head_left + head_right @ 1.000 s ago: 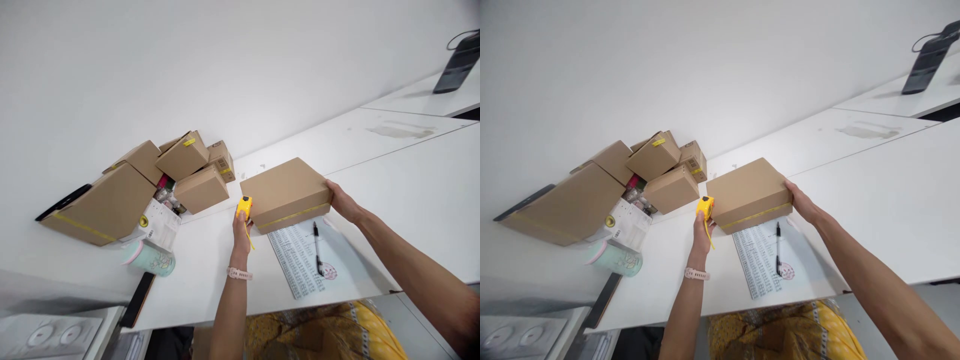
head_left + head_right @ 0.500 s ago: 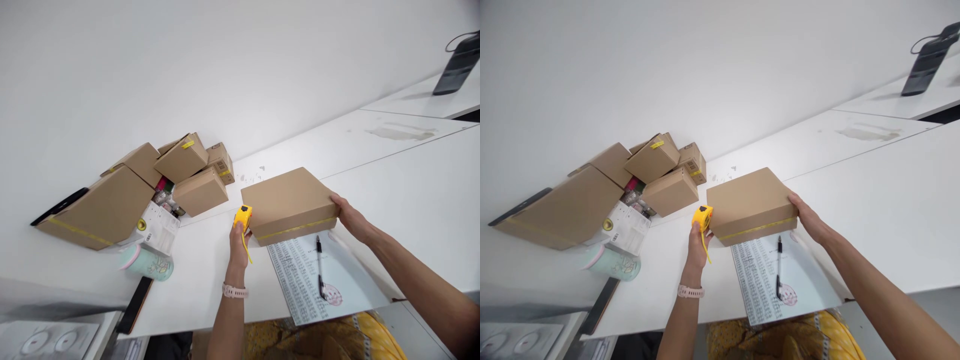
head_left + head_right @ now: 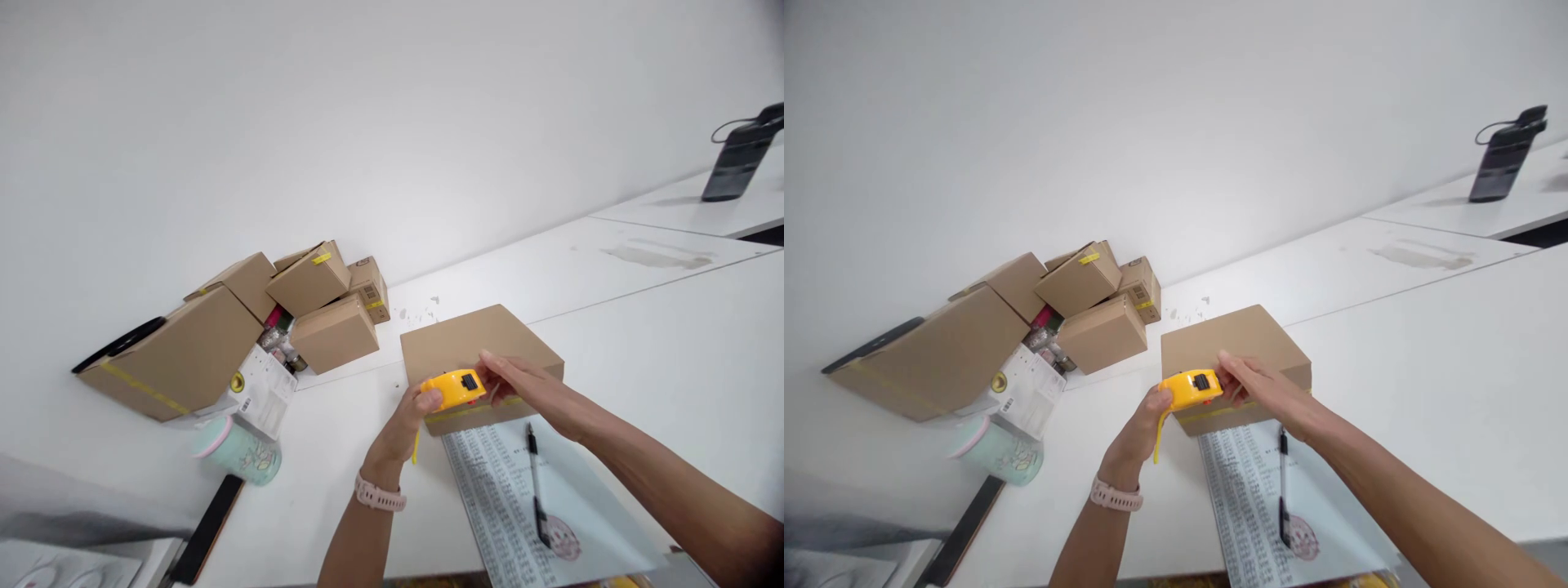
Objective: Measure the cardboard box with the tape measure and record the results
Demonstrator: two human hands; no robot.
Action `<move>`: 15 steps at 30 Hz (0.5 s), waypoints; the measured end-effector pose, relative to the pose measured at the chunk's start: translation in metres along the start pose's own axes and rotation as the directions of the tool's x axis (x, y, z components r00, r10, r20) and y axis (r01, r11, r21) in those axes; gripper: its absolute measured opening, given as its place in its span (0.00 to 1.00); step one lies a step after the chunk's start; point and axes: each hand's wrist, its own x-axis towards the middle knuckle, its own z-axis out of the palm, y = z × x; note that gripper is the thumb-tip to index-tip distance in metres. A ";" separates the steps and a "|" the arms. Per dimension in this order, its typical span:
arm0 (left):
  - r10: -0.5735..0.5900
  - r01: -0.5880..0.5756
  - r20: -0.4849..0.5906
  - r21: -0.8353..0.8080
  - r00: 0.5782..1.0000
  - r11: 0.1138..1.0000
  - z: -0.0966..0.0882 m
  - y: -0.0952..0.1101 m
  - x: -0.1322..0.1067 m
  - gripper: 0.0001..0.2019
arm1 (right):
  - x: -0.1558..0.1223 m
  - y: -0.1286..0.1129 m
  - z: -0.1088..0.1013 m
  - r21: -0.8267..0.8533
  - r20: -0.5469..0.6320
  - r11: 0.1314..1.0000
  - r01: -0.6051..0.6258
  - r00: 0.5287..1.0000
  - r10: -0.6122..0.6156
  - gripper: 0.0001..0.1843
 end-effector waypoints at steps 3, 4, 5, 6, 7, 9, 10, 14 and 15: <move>-0.042 0.043 0.049 -0.012 0.998 0.999 0.001 0.007 0.012 0.26 | 0.008 0.004 -0.001 0.034 -0.027 0.997 -0.068 0.997 0.069 0.37; -0.058 0.060 0.050 -0.026 0.997 0.998 -0.001 0.010 0.015 0.27 | 0.013 0.004 -0.005 0.055 -0.046 0.996 -0.074 0.996 0.076 0.35; -0.074 0.076 0.042 -0.043 0.996 0.996 -0.004 0.013 0.019 0.28 | 0.018 0.005 -0.011 0.085 -0.067 0.994 -0.064 0.995 0.070 0.34; -0.088 0.090 0.028 -0.057 0.996 0.994 -0.009 0.016 0.023 0.29 | 0.024 0.005 -0.020 0.116 -0.093 0.992 -0.045 0.994 0.056 0.32; -0.098 0.099 0.008 -0.064 0.995 0.993 -0.017 0.019 0.026 0.29 | 0.032 0.006 -0.031 0.145 -0.128 0.989 -0.015 0.991 0.034 0.31; -0.118 0.116 -0.047 -0.058 0.992 0.992 -0.040 0.025 0.032 0.31 | 0.048 0.010 -0.060 0.172 -0.245 0.984 0.050 0.969 -0.006 0.30; -0.132 0.129 -0.079 -0.044 0.988 0.991 -0.055 0.028 0.033 0.31 | 0.057 0.014 -0.076 0.159 -0.321 0.984 0.084 0.947 -0.029 0.29; -0.231 0.236 -0.159 0.017 0.960 0.972 -0.115 0.028 0.033 0.32 | 0.081 0.047 -0.128 0.013 -0.522 1.000 -0.008 0.853 0.013 0.26; -0.253 0.261 -0.162 0.027 0.954 0.965 -0.127 0.027 0.032 0.32 | 0.083 0.056 -0.134 -0.020 -0.521 0.999 -0.045 0.853 0.028 0.26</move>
